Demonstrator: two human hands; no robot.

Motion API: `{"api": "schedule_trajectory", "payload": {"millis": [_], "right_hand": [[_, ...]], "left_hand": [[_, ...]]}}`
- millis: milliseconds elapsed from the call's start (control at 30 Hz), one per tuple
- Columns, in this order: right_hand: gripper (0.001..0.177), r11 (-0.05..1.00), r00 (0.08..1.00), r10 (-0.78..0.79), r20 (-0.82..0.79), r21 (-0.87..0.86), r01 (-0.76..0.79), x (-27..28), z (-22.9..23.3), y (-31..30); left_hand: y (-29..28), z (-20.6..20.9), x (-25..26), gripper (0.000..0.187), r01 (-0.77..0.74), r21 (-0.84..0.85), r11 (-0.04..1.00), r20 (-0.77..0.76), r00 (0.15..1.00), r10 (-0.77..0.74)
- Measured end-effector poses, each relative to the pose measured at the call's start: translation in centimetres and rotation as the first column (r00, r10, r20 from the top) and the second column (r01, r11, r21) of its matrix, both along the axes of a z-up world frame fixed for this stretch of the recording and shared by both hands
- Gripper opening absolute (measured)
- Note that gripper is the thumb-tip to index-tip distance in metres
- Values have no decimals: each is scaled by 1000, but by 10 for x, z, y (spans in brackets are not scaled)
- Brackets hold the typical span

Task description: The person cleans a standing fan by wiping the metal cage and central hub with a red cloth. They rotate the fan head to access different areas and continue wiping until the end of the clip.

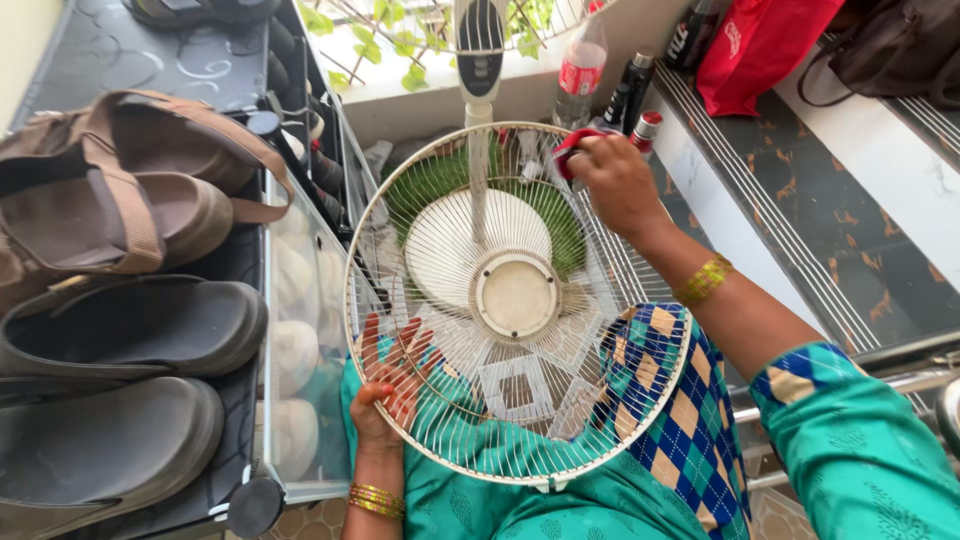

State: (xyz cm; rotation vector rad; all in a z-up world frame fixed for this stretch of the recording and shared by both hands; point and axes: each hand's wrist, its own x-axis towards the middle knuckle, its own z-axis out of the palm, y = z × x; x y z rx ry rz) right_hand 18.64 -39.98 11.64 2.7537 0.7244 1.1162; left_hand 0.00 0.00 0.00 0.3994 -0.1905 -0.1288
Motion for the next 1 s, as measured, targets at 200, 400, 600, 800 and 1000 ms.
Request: {"api": "schedule_trajectory", "payload": {"millis": [200,400,600,800,1000], "right_hand": [[14,966,995,6,96,-258,19,-4,12,19],[10,953,973,-226,-45,-215,212,-45,-16,-6],[8,891,874,-414,-255,-311,331,-111,-29,-18],[15,843,447,-537,-716,-428,327,-170,-31,5],[14,945,752,-300,-587,-74,319,-135,-23,-12]], "left_hand": [[2,12,-7,110,-38,29,999,-33,999,39],[18,-60,3,77,-26,33,999,-92,995,29],[33,-141,14,36,-22,59,998,-180,983,32],[22,-88,8,66,-57,-3,998,-100,993,56],[3,2,2,108,-29,43,999,-17,999,30]]}}
